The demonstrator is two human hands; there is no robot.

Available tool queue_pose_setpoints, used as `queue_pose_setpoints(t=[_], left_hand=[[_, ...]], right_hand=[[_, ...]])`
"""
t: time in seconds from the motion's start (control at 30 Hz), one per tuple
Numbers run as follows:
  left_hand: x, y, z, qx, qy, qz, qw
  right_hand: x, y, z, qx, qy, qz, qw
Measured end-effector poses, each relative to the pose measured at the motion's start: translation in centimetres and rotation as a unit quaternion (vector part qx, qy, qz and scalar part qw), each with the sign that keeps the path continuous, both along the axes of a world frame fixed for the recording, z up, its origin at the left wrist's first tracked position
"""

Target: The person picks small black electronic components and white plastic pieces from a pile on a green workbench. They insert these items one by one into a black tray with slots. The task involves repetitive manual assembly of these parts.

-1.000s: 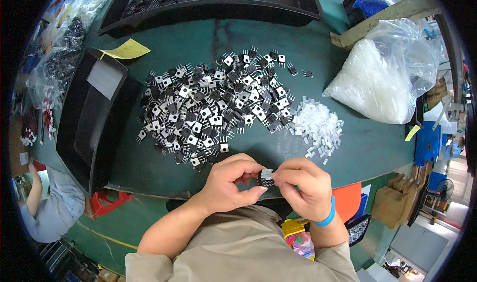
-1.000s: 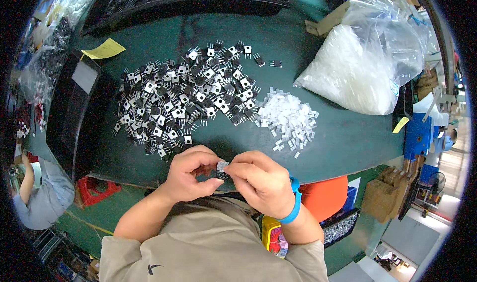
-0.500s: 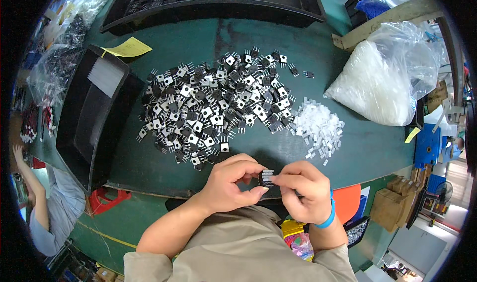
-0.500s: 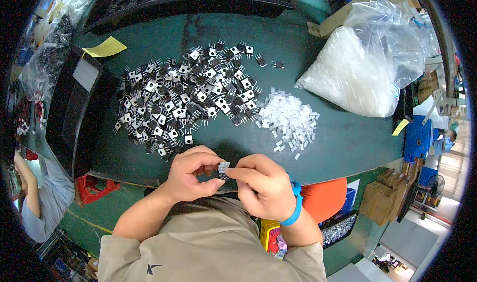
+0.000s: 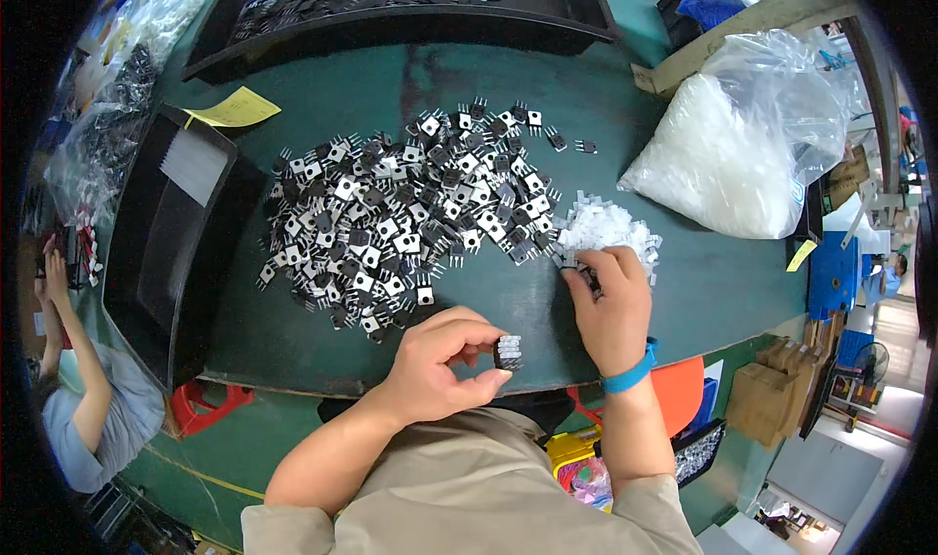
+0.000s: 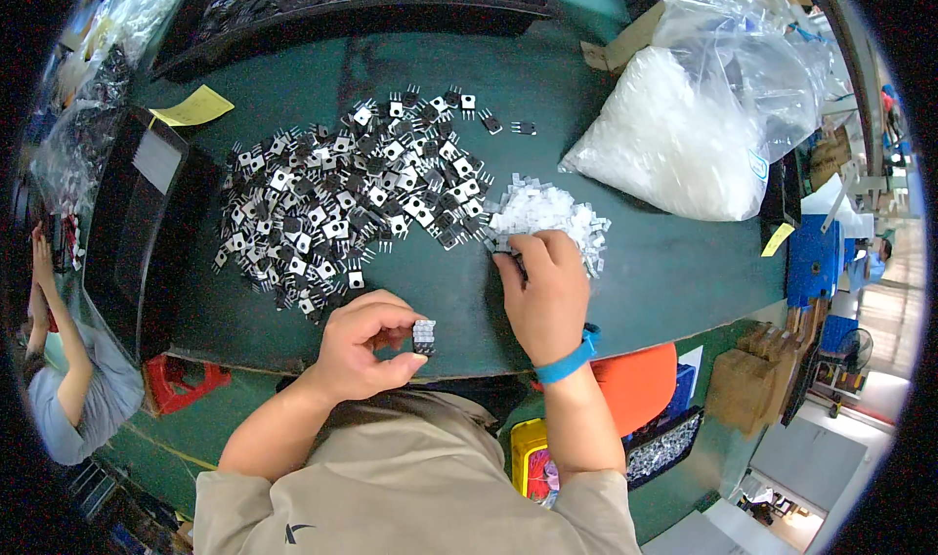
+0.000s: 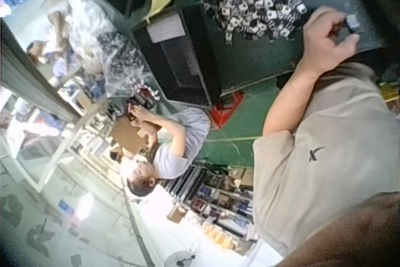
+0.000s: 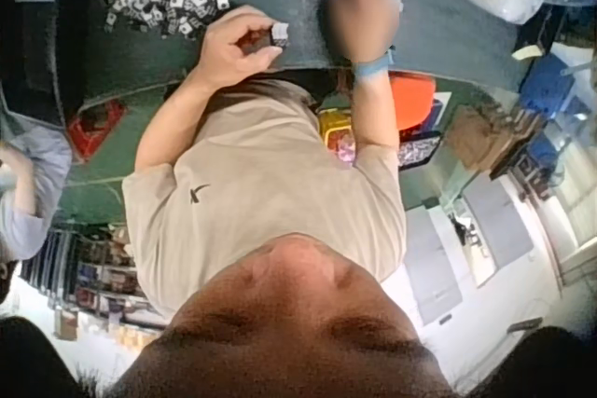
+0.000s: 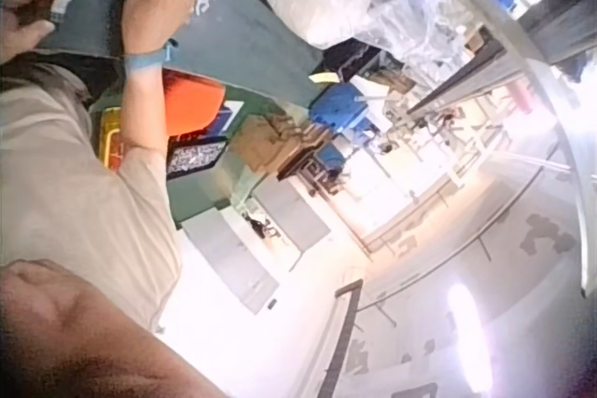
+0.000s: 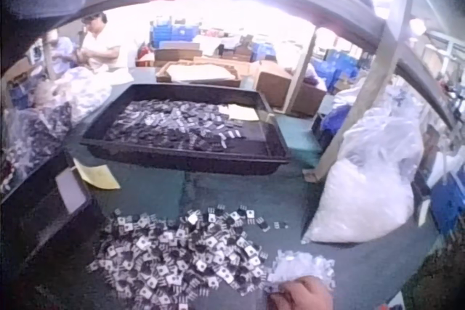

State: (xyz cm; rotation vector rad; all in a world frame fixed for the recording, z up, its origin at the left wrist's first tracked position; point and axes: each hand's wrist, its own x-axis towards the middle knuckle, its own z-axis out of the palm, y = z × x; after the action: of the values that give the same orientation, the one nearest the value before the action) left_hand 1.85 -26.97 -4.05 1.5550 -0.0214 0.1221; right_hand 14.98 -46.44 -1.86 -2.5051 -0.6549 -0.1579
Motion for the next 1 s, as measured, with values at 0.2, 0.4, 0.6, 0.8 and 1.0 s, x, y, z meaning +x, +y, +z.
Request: queue_pose_setpoints(t=[0.2,0.4,0.6,0.8,1.0], left_hand=[[-0.1,0.1,-0.2,-0.011,-0.002,0.006,1.0],[-0.1,0.1,-0.3,-0.02,0.006,0.011,1.0],[-0.1,0.2,-0.1,-0.009,0.005,0.005,1.0],[-0.1,0.1,-0.1,-0.004,-0.002,0.008,1.0],[-0.2,0.1,-0.3,-0.013,0.004,0.01,1.0]], right_hand=[[0.3,0.5,-0.4,0.01,-0.019,0.007,1.0],[-1.5,0.3,2.3,0.131,0.122,0.004,0.984],[-3.5,0.3,4.5,0.192,0.177,0.183,0.948],[-4.3,0.3,4.4,0.167,0.194,0.181,0.95],[-4.4,0.5,4.8,0.18,0.2,0.177,0.947]])
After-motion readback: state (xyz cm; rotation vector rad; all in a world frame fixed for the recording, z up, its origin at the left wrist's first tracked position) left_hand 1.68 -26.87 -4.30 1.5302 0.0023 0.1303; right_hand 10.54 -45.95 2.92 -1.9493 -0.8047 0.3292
